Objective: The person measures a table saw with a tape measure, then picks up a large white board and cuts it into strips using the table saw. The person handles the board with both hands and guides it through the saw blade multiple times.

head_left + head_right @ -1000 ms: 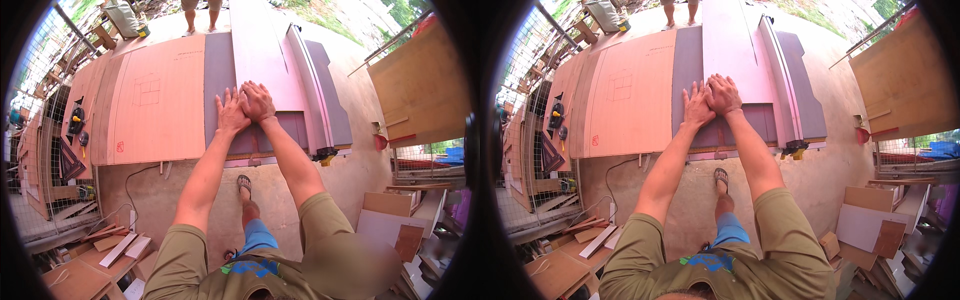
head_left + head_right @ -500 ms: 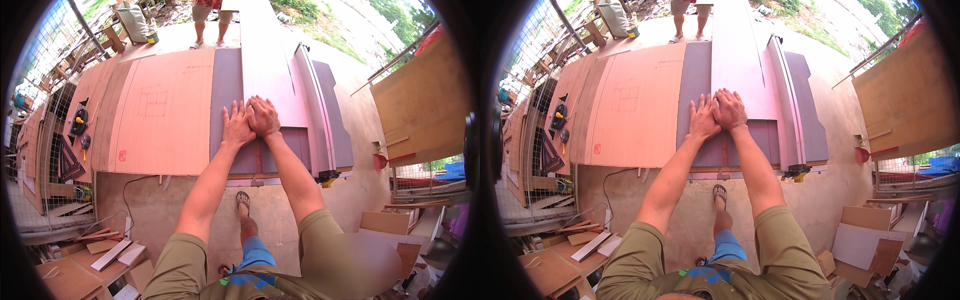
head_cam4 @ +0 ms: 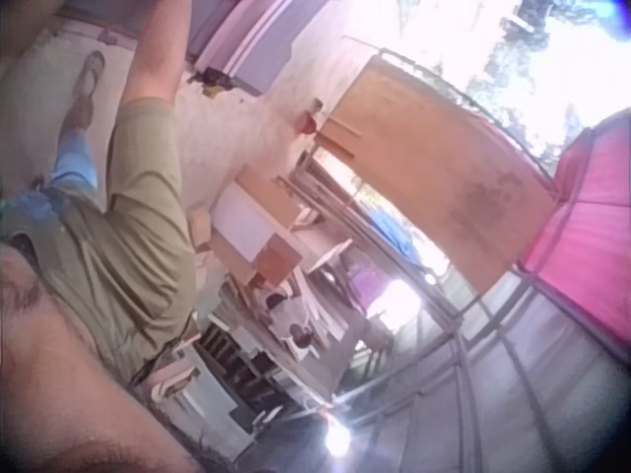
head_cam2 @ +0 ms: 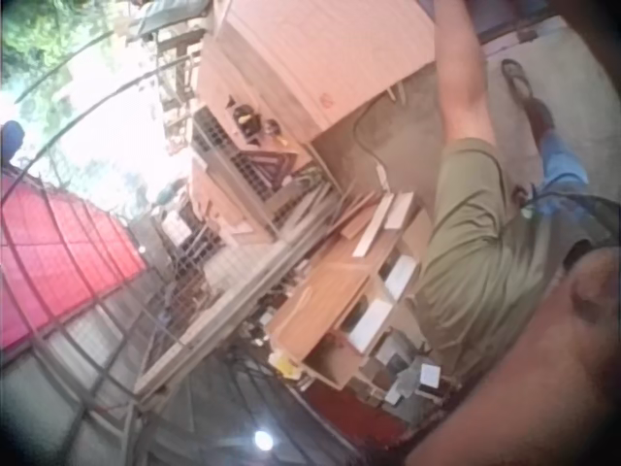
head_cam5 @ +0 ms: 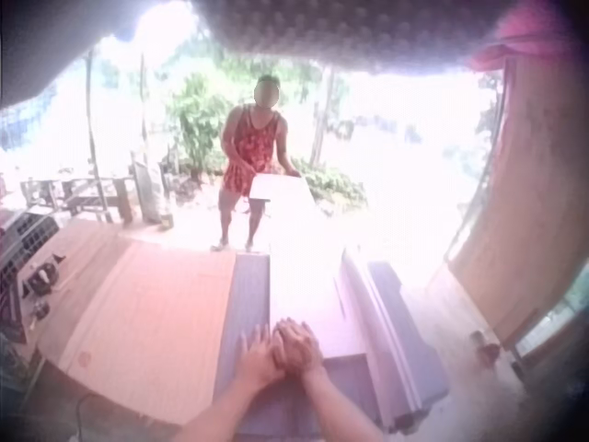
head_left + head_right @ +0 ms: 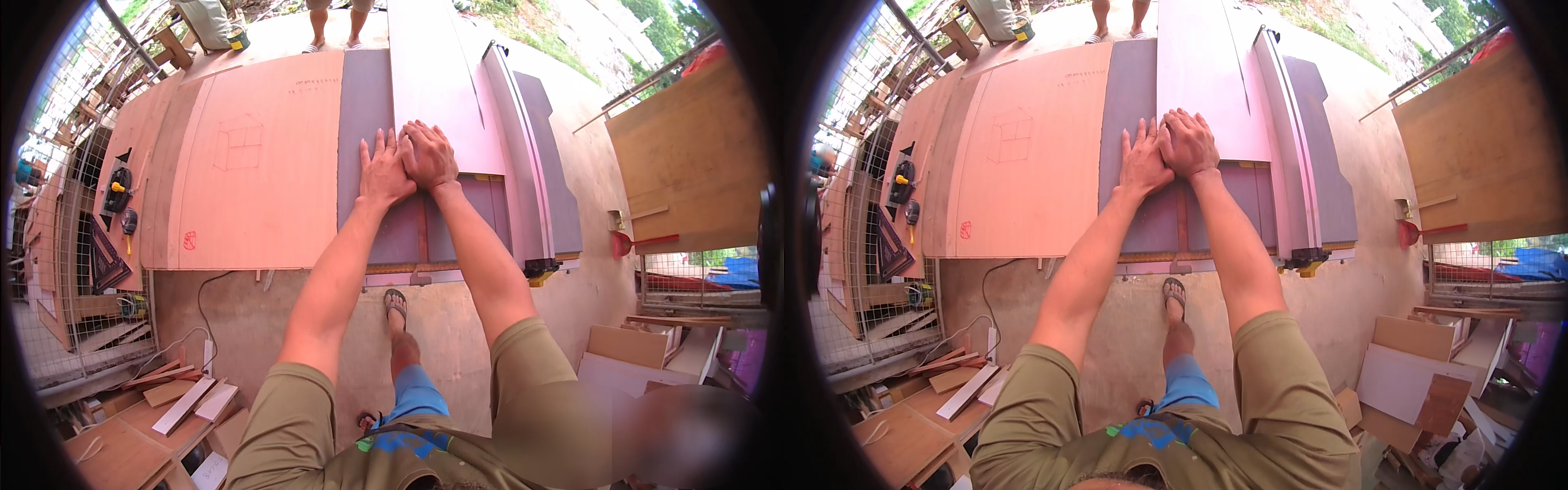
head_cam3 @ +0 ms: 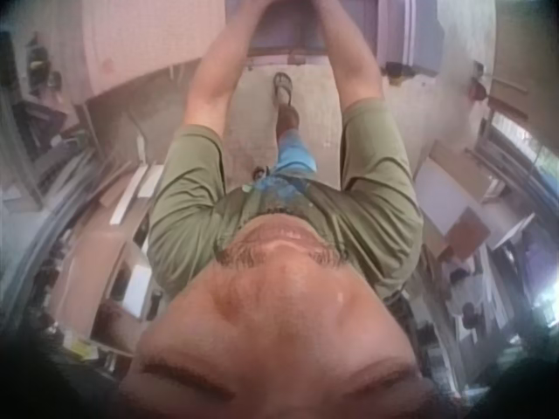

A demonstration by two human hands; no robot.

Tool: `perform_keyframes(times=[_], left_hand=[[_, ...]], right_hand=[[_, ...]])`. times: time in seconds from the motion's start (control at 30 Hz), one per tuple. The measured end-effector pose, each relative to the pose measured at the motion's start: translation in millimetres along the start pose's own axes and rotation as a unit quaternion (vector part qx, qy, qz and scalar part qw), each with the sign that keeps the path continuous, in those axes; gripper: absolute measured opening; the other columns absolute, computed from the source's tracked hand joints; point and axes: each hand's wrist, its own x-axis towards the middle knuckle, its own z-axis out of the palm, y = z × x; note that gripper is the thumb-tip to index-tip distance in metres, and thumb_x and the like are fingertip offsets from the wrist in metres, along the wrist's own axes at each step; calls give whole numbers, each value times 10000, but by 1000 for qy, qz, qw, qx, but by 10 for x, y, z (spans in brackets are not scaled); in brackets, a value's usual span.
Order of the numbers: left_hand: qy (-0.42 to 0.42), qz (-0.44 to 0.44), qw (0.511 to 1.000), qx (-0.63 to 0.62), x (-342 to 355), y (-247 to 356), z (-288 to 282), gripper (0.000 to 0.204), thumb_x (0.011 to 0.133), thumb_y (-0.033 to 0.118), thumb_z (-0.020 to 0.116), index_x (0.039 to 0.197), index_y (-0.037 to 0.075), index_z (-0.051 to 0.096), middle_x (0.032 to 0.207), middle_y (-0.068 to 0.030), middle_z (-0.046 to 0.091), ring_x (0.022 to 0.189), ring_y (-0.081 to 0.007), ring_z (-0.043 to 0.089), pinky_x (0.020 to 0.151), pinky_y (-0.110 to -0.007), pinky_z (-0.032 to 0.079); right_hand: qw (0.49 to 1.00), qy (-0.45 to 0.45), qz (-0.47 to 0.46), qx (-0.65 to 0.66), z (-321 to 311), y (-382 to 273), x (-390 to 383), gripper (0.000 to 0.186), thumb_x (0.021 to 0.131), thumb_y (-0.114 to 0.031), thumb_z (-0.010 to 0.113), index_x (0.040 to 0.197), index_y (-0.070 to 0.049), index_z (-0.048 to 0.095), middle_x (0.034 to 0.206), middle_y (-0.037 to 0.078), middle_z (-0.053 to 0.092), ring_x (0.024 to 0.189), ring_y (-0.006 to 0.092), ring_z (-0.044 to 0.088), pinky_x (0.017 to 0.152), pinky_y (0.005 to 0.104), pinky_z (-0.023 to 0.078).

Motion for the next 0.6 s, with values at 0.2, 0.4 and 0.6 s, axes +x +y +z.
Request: perform_keyframes(times=[0.2, 0.4, 0.6], left_hand=[[1, -1, 1000, 1, 67, -21, -6, 869, 787, 247, 642, 1591, 39, 388, 1660, -203, 373, 1575, -411, 257, 1266, -650, 115], [-8, -2, 1000, 6, 159, -47, -7, 876, 776, 244, 647, 1591, 47, 392, 1663, -201, 369, 1577, -405, 256, 1271, -641, 112], [-6, -2, 1000, 9, 251, -86, 2, 892, 769, 244, 656, 1596, 49, 383, 1665, -201, 366, 1575, -405, 262, 1274, -629, 122]], right_hand=[[1000, 9, -7, -1, 40, 40, 71, 376, 968, -293, 547, 1198, -51, 721, 1302, 193, 711, 1311, 339, 627, 1169, 536, 412], [1000, 13, -8, -6, 106, 119, 144, 387, 960, -304, 555, 1207, -59, 726, 1293, 183, 717, 1303, 333, 634, 1167, 530, 417], [1000, 12, -9, -5, 150, 170, 220, 389, 954, -300, 557, 1206, -62, 733, 1281, 182, 723, 1292, 329, 643, 1163, 525, 423]])
